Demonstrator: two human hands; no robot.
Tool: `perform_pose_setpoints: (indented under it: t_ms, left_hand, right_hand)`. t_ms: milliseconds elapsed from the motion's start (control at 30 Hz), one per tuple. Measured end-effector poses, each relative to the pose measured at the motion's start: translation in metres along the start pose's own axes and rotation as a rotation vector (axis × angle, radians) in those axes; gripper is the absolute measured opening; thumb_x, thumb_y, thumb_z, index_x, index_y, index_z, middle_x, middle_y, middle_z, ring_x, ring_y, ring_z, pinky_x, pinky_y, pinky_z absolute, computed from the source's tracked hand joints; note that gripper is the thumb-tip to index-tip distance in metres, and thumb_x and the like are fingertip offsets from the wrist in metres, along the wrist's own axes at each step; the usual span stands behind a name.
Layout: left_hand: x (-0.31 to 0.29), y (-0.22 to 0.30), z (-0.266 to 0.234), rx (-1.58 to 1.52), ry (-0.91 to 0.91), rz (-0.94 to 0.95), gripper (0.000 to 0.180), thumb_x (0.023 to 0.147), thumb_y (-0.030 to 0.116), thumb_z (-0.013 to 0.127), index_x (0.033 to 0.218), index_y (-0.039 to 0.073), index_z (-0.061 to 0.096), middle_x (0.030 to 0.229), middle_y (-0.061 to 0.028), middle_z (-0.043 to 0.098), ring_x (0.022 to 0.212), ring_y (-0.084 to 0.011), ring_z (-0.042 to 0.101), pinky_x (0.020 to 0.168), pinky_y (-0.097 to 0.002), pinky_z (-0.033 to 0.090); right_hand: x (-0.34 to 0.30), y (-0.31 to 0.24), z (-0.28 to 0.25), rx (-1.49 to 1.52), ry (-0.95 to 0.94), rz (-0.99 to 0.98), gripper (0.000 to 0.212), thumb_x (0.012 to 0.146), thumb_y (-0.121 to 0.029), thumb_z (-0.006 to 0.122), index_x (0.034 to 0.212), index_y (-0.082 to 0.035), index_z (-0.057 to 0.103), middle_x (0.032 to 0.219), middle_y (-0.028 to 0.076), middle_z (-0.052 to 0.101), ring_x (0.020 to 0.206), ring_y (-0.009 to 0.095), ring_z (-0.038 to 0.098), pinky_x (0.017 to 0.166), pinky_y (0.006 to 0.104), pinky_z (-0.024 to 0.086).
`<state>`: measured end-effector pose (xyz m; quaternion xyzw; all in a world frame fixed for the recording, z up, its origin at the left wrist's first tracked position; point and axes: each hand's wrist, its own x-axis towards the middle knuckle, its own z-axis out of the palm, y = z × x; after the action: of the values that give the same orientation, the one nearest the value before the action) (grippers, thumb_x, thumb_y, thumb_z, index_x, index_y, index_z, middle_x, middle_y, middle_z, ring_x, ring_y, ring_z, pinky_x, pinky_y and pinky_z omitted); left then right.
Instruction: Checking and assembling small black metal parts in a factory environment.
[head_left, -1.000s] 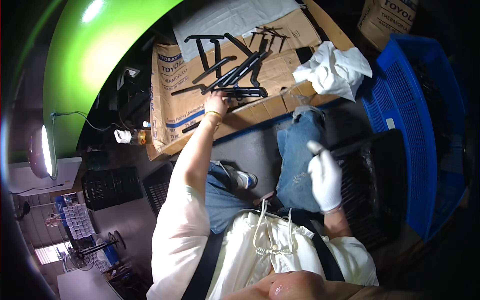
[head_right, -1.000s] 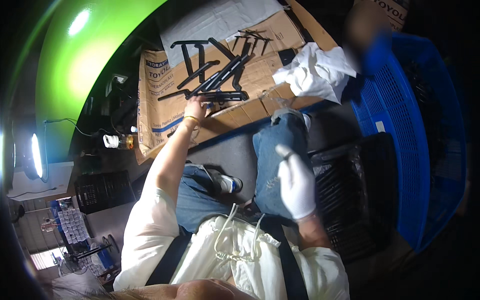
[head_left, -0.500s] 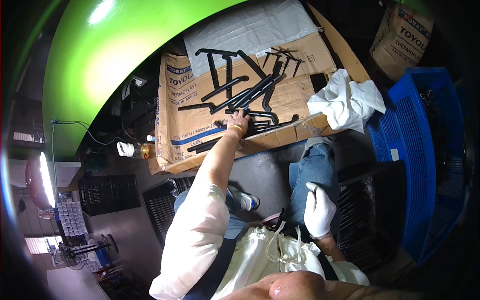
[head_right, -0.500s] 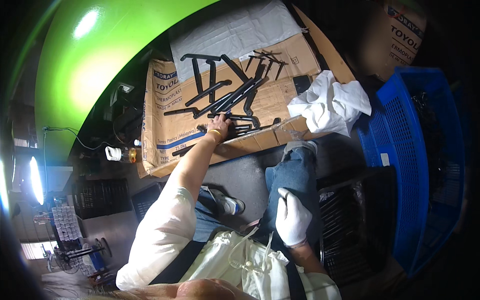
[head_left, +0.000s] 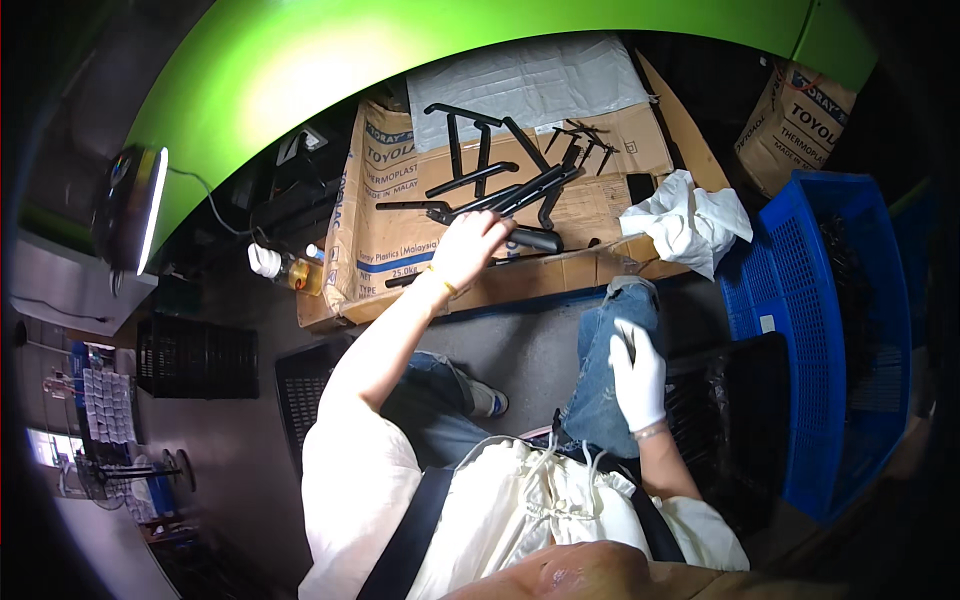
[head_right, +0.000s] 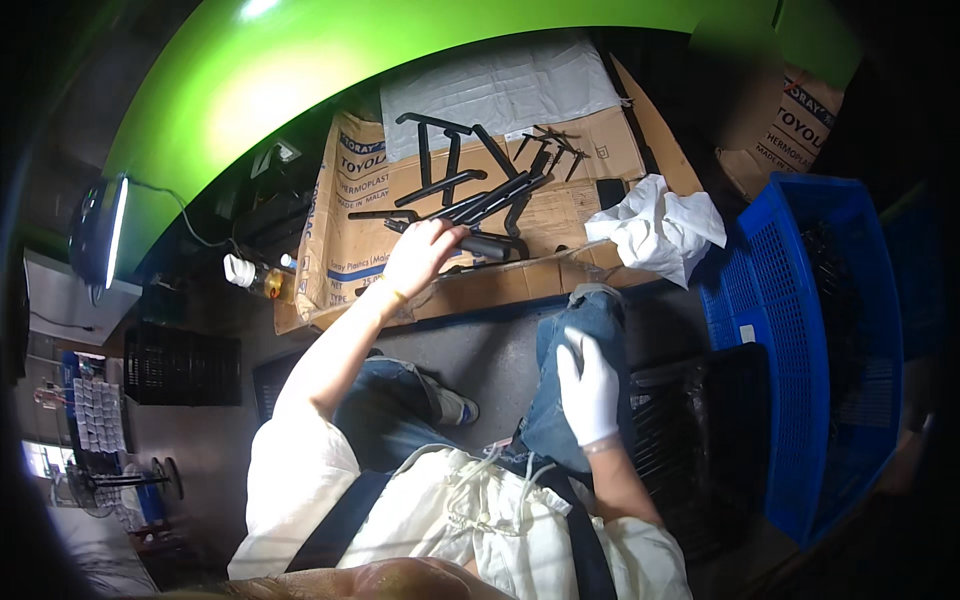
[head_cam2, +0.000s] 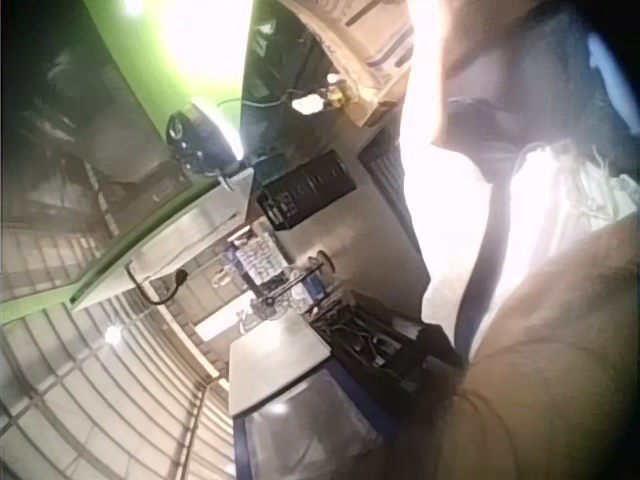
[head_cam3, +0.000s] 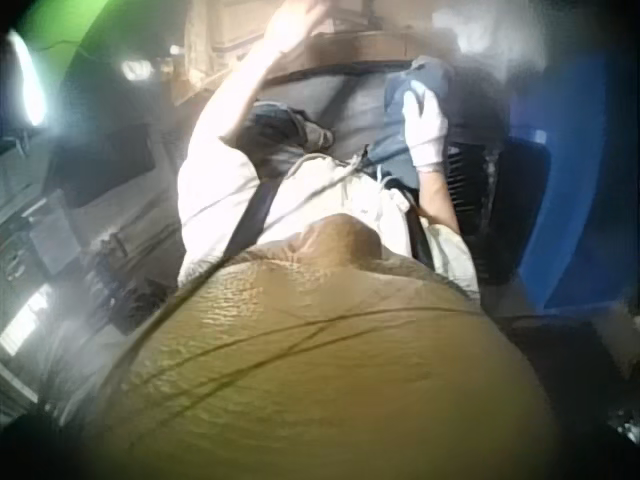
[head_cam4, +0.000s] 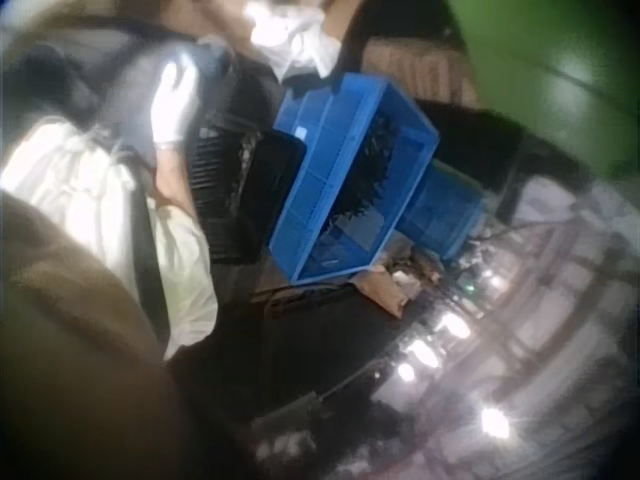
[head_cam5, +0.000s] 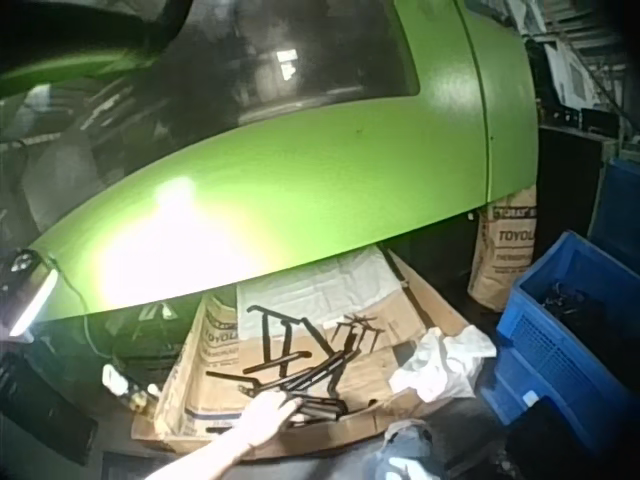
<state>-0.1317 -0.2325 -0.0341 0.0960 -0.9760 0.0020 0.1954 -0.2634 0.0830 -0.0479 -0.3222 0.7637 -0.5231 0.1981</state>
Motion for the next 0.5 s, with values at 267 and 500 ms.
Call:
perform_pose_setpoints:
  t_ms: [267,500]
  left_hand:
    - [-0.051,0.079,-0.076,0.001,-0.128,0.210,0.034,0.084,0.012,0.054,0.118,0.013,0.061,0.100,-0.0058,0.058,0.101,-0.0235,0.057,0.095,-0.0381,0.044]
    - [-0.102,0.146,-0.045,-0.827,0.449,-0.644,0.038,0.094,0.012,0.060,0.128,0.001,0.047,0.118,-0.0097,0.056,0.115,-0.0214,0.052,0.103,-0.0344,0.039]
  right_hand:
    - [-0.003,-0.069,0.036,-0.159,-0.239,-0.287,0.038,0.089,-0.022,0.068,0.122,-0.007,0.061,0.104,0.017,0.069,0.095,0.033,0.068,0.082,0.0388,0.054]
    - [-0.035,-0.075,0.071,0.809,-0.318,0.413,0.027,0.102,-0.027,0.053,0.117,-0.006,0.060,0.069,-0.005,0.054,0.041,0.000,0.034,0.035,0.0178,0.024]
